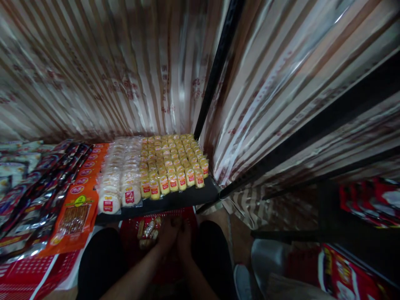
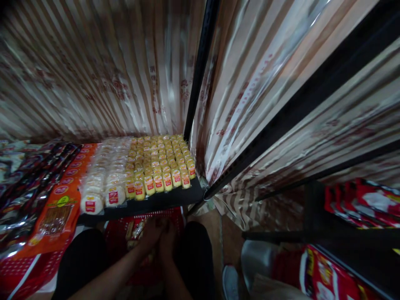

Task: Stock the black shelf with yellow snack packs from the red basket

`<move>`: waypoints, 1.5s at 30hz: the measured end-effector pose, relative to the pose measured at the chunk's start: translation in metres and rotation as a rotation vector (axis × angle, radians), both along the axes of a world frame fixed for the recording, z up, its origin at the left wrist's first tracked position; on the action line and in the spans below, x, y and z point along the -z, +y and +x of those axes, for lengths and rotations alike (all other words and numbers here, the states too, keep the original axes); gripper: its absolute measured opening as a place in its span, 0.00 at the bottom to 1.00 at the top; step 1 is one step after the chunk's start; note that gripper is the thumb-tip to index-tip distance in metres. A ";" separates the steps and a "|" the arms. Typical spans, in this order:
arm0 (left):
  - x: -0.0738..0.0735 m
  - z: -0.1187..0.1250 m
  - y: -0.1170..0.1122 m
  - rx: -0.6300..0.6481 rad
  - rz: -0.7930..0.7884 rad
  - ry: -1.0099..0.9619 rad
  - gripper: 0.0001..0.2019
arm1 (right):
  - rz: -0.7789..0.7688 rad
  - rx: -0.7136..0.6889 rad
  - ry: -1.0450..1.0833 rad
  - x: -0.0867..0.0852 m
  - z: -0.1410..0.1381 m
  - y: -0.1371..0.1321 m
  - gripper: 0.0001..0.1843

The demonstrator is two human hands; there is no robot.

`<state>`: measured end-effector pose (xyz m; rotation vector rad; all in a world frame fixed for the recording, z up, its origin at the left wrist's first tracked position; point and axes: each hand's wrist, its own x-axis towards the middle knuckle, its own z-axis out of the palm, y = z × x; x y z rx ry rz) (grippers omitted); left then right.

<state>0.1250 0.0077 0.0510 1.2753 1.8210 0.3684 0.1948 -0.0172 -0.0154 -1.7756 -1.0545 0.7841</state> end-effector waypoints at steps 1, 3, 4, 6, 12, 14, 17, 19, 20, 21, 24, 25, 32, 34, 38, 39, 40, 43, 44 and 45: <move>-0.006 -0.001 -0.003 -0.003 0.018 0.003 0.14 | 0.002 -0.015 0.014 -0.006 0.000 -0.003 0.17; -0.017 -0.002 -0.010 -0.016 0.046 -0.010 0.14 | -0.011 -0.030 0.026 -0.018 0.000 -0.008 0.17; -0.022 -0.003 -0.013 -0.023 0.057 -0.019 0.13 | -0.010 -0.034 0.017 -0.024 0.001 -0.010 0.17; -0.031 -0.004 -0.018 -0.013 0.089 -0.026 0.12 | -0.001 -0.045 -0.005 -0.036 0.003 -0.012 0.18; -0.049 -0.014 -0.019 0.068 0.251 0.006 0.08 | 0.075 -0.095 -0.022 -0.071 0.010 -0.017 0.18; -0.059 -0.017 -0.016 0.064 0.303 -0.022 0.08 | 0.139 -0.105 -0.069 -0.078 0.014 -0.020 0.19; -0.079 -0.018 -0.011 0.042 0.354 -0.063 0.12 | 0.233 -0.150 -0.195 -0.088 0.024 -0.023 0.21; -0.094 -0.015 -0.006 0.033 0.396 -0.078 0.14 | 0.316 -0.191 -0.289 -0.096 0.032 -0.022 0.23; -0.101 -0.013 -0.004 0.032 0.419 -0.085 0.15 | 0.356 -0.204 -0.340 -0.101 0.036 -0.021 0.24; -0.107 -0.010 0.000 0.034 0.442 -0.091 0.15 | 0.393 -0.205 -0.394 -0.107 0.039 -0.019 0.24; -0.123 0.000 0.012 0.066 0.510 -0.110 0.15 | 0.474 -0.187 -0.524 -0.125 0.046 -0.011 0.22; -0.128 0.004 0.017 0.086 0.527 -0.120 0.16 | 0.492 -0.177 -0.549 -0.130 0.048 -0.007 0.21; -0.156 0.033 0.065 0.227 0.573 -0.101 0.17 | 0.508 -0.085 -0.601 -0.146 0.060 0.022 0.23; -0.162 0.041 0.080 0.267 0.606 -0.067 0.18 | 0.494 -0.106 -0.603 -0.144 0.064 0.029 0.25; -0.169 0.058 0.108 0.370 0.648 -0.015 0.19 | 0.454 -0.155 -0.589 -0.140 0.073 0.042 0.30; -0.169 0.062 0.114 0.402 0.652 -0.005 0.20 | 0.447 -0.160 -0.585 -0.139 0.075 0.046 0.30; -0.169 0.066 0.120 0.430 0.658 0.003 0.20 | 0.443 -0.158 -0.582 -0.137 0.076 0.050 0.31; -0.164 0.077 0.135 0.495 0.688 0.023 0.17 | 0.437 -0.123 -0.575 -0.131 0.081 0.062 0.31; -0.162 0.080 0.140 0.511 0.697 0.029 0.17 | 0.435 -0.112 -0.573 -0.129 0.083 0.065 0.31; -0.160 0.082 0.143 0.524 0.702 0.036 0.16 | 0.434 -0.107 -0.573 -0.127 0.085 0.069 0.31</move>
